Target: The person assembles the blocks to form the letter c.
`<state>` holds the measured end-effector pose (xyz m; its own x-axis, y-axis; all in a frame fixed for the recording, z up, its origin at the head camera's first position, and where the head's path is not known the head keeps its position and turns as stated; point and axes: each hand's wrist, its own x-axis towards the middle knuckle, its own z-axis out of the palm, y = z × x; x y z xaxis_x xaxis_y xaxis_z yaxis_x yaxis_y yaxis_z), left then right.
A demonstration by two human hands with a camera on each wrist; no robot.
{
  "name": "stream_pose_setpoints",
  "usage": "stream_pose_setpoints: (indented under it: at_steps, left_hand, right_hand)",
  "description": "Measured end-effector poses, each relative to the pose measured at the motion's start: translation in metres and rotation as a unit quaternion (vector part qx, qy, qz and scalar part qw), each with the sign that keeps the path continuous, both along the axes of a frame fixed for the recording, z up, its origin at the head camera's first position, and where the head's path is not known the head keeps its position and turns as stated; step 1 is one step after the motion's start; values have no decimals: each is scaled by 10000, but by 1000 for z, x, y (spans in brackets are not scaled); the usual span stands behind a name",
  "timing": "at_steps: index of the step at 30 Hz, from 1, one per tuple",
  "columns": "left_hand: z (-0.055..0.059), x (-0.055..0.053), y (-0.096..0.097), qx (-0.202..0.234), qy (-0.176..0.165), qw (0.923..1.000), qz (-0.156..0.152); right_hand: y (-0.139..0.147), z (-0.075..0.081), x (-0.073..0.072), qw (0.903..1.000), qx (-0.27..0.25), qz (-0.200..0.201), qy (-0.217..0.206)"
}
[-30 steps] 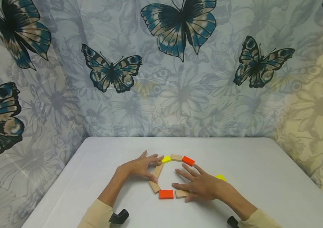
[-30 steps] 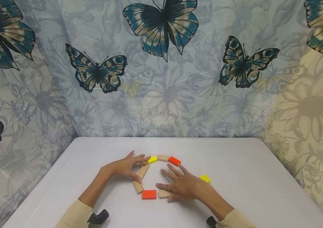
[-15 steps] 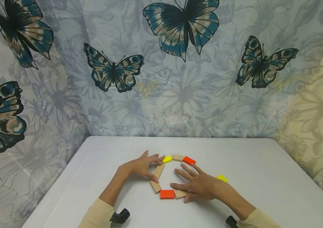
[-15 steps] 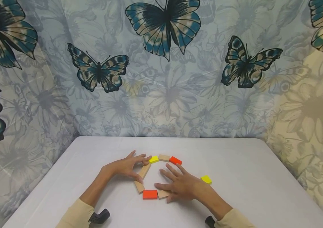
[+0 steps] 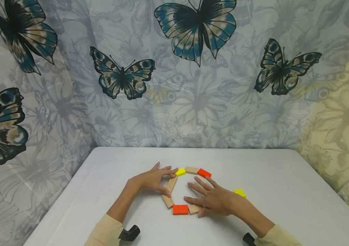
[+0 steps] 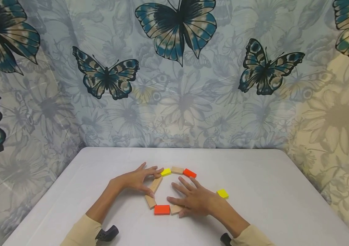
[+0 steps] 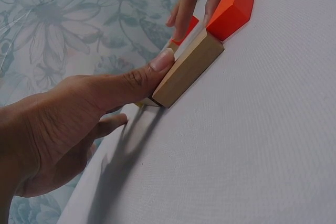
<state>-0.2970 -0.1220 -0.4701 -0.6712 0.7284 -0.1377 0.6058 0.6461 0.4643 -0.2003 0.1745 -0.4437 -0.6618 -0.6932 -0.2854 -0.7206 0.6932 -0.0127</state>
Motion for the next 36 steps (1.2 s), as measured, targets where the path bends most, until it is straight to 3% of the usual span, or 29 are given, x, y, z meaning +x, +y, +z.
stream_pose_setpoints:
  at_steps: [27,36]
  left_hand:
    - [-1,-1,0,24,-16,10000,71]
    - [-3,-1,-1,106,-32,9999,56]
  right_hand:
    - [12,9,9,9992,-118,64,384]
    - [34,10,11,9979,-562,-176,274]
